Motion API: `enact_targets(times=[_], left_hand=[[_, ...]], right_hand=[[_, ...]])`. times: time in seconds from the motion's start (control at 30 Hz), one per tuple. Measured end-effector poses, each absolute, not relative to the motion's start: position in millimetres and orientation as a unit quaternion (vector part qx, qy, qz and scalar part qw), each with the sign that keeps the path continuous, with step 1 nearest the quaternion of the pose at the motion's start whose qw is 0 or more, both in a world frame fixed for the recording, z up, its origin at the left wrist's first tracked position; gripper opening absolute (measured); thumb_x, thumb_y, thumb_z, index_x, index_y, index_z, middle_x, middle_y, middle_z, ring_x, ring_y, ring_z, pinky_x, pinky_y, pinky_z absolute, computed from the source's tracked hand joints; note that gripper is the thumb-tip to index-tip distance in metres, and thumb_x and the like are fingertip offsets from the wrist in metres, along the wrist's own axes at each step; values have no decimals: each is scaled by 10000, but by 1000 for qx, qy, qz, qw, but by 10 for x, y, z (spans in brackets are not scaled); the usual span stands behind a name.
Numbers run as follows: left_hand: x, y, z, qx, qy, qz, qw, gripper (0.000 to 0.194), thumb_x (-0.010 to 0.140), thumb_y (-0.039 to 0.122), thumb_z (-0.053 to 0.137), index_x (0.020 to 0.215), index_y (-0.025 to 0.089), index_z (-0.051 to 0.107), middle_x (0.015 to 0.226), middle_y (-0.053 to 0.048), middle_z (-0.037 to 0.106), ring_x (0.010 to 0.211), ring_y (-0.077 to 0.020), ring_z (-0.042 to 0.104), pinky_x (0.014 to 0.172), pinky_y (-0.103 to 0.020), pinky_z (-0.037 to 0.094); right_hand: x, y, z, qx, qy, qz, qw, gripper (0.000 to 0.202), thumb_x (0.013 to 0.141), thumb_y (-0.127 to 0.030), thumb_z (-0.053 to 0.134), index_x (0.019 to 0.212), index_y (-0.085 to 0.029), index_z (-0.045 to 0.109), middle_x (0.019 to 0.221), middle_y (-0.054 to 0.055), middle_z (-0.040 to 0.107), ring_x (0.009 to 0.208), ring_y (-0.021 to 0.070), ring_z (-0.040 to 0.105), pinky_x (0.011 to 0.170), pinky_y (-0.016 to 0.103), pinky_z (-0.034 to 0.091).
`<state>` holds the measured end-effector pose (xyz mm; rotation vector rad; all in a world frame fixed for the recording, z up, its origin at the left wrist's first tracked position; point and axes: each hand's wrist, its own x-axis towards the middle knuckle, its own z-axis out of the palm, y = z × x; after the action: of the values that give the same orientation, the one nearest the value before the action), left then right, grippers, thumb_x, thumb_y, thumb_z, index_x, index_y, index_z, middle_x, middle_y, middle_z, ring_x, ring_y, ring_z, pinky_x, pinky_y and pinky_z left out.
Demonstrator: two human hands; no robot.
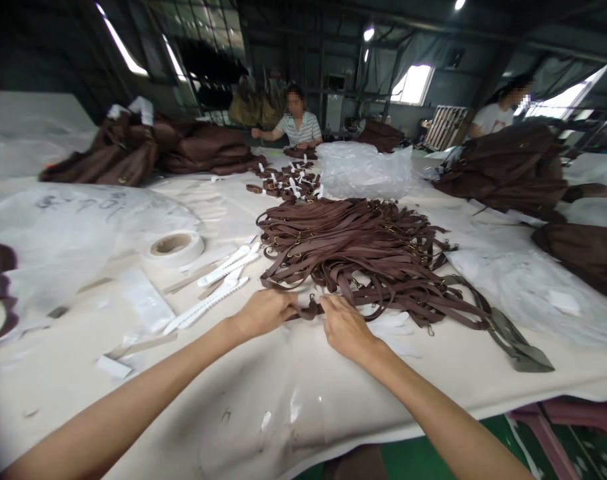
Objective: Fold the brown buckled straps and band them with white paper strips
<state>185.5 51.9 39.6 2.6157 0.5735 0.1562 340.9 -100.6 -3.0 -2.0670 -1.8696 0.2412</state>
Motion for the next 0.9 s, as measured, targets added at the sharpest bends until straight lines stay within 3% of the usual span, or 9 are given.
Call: enact_targets(times=[0.13,0.23,0.37,0.43,0.57,0.67,0.73,0.83,0.9], left_hand=[[1994,666,905,818,231,157,503,194,844,368,609,893,185,651,761,-28,731,798,-229,709,800,-367,544],[2182,634,1485,714,175,263,624,304,878,451,600,866,148,587,780,-46,733,775,-204,719,815,-380,552],[2367,570,2269,640,98,393,653,357,992,444,445,858,136,565,849,-62,727,940,-214,721,901,-426,517],[2408,588,2593,602,67,442,662,367,987,490,455,848,172,572,920,-67,741,1044,-235,694,937,-414,507],[2507,654,3054,554,12,496,668,334,962,532,513,881,217,587,1044,-52,750,1184,-248,618,1052,-415,425],[2645,641,3252,535,-5,517,668,370,970,556,474,898,215,599,1053,-57,748,1203,-248,607,1057,-427,410],[2724,620,3341,524,-12,524,671,388,960,569,474,859,217,599,1030,-62,757,1180,-243,625,1016,-406,444],[2689,637,3454,515,-24,532,672,365,951,537,501,799,219,594,1008,-58,771,1129,-221,653,974,-378,472],[2513,700,3521,506,-30,548,666,345,951,495,519,769,213,598,998,-56,776,1103,-212,665,974,-382,475]], right_hand=[[3593,-826,30,-748,-611,127,227,699,813,-218,656,1464,-124,420,1497,177,446,1397,282,403,1168,432,322],[3695,-685,158,-749,-578,165,277,557,791,-180,668,1338,-146,562,1382,167,553,1306,281,503,1119,428,370],[3834,-505,381,-741,-561,176,324,243,772,-117,636,998,-163,711,1145,112,675,1118,254,618,1024,390,432],[3904,-444,551,-727,-553,191,359,193,828,-195,609,988,-168,713,1100,97,700,1061,237,642,974,367,456],[3976,-457,970,-642,-550,280,455,501,1002,-501,310,1218,-186,633,1124,110,722,1025,208,676,874,339,500],[3948,-509,1182,-528,-544,399,516,554,870,-617,569,1202,-180,645,1069,115,743,969,214,680,865,335,491],[3923,-484,1239,-536,-533,404,515,475,693,-485,810,1012,-148,711,866,82,757,807,187,674,826,311,489],[3940,-340,1304,-578,-506,340,542,316,662,-411,824,727,-139,679,604,18,675,612,131,600,732,279,496],[4001,-217,1416,-575,-486,301,585,323,713,-455,760,705,-156,638,551,-17,620,557,109,561,678,267,508]])
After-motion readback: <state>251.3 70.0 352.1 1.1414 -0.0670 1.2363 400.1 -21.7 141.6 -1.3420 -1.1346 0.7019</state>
